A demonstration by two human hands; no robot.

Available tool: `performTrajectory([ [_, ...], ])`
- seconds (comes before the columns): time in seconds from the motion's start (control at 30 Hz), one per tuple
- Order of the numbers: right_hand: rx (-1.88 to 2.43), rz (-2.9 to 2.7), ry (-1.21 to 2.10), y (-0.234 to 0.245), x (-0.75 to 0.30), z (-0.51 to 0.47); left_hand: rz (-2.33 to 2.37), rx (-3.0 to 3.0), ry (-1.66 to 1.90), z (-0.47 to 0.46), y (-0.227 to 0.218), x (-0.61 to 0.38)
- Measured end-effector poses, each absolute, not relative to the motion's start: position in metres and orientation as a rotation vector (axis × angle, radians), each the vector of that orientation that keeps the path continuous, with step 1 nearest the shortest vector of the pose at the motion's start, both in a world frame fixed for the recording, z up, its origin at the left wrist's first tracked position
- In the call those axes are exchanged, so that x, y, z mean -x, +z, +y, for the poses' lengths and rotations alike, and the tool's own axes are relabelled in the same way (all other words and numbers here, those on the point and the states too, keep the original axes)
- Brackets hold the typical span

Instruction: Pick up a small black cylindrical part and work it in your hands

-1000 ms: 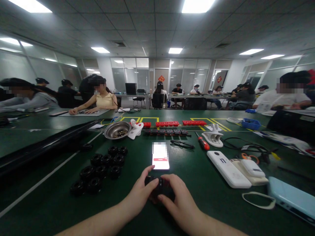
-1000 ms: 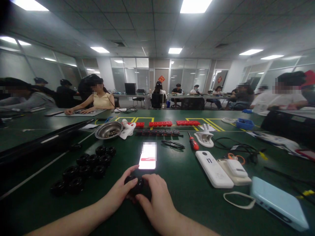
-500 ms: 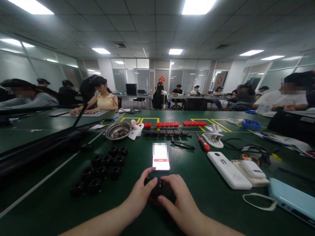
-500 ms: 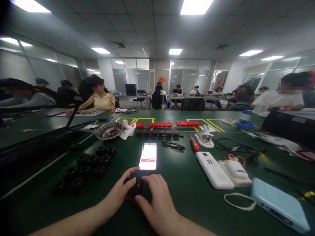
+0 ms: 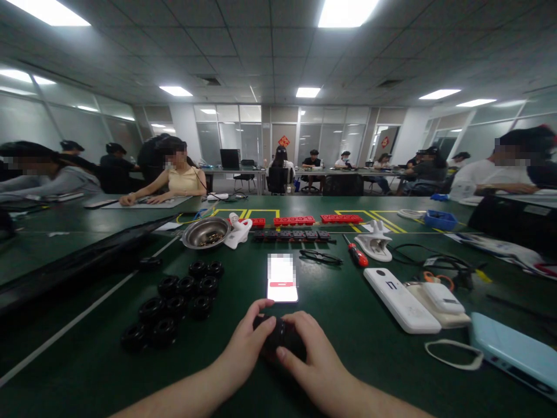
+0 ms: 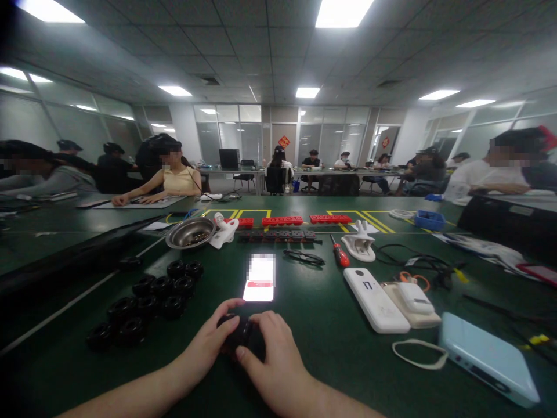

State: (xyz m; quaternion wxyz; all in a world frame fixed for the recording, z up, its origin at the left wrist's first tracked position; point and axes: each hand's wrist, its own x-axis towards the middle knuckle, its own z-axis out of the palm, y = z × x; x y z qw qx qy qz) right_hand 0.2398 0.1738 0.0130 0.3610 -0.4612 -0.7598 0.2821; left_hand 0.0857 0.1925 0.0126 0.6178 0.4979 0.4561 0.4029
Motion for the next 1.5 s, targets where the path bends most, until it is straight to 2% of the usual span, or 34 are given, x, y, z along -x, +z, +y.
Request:
performTrajectory([
  [0.23,1.331,-1.955,0.72,0.009,-0.239,0.178,0.967,-1.267,1.016,0.186,0.009,-0.085],
  [0.53,1.117,-1.869,0.803,0.009,-0.239,0.175,1.056,-1.217,0.86,0.195,0.011,-0.088],
  [0.87,1.302,-1.911,0.784,0.011,-0.238,0.177,0.858,-1.168,1.008,0.192,0.009,-0.082],
  [1.07,1.276,-1.955,0.785,0.014,-0.238,0.175,1.046,-1.174,0.946,0.194,0.011,-0.087],
  [1.33,1.285,-1.99,0.758,0.009,-0.238,0.178,0.824,-1.281,1.027,0.186,0.011,-0.083],
  [1.5,1.282,-1.91,0.777,0.01,-0.239,0.177,0.94,-1.222,0.987,0.188,0.012,-0.086],
])
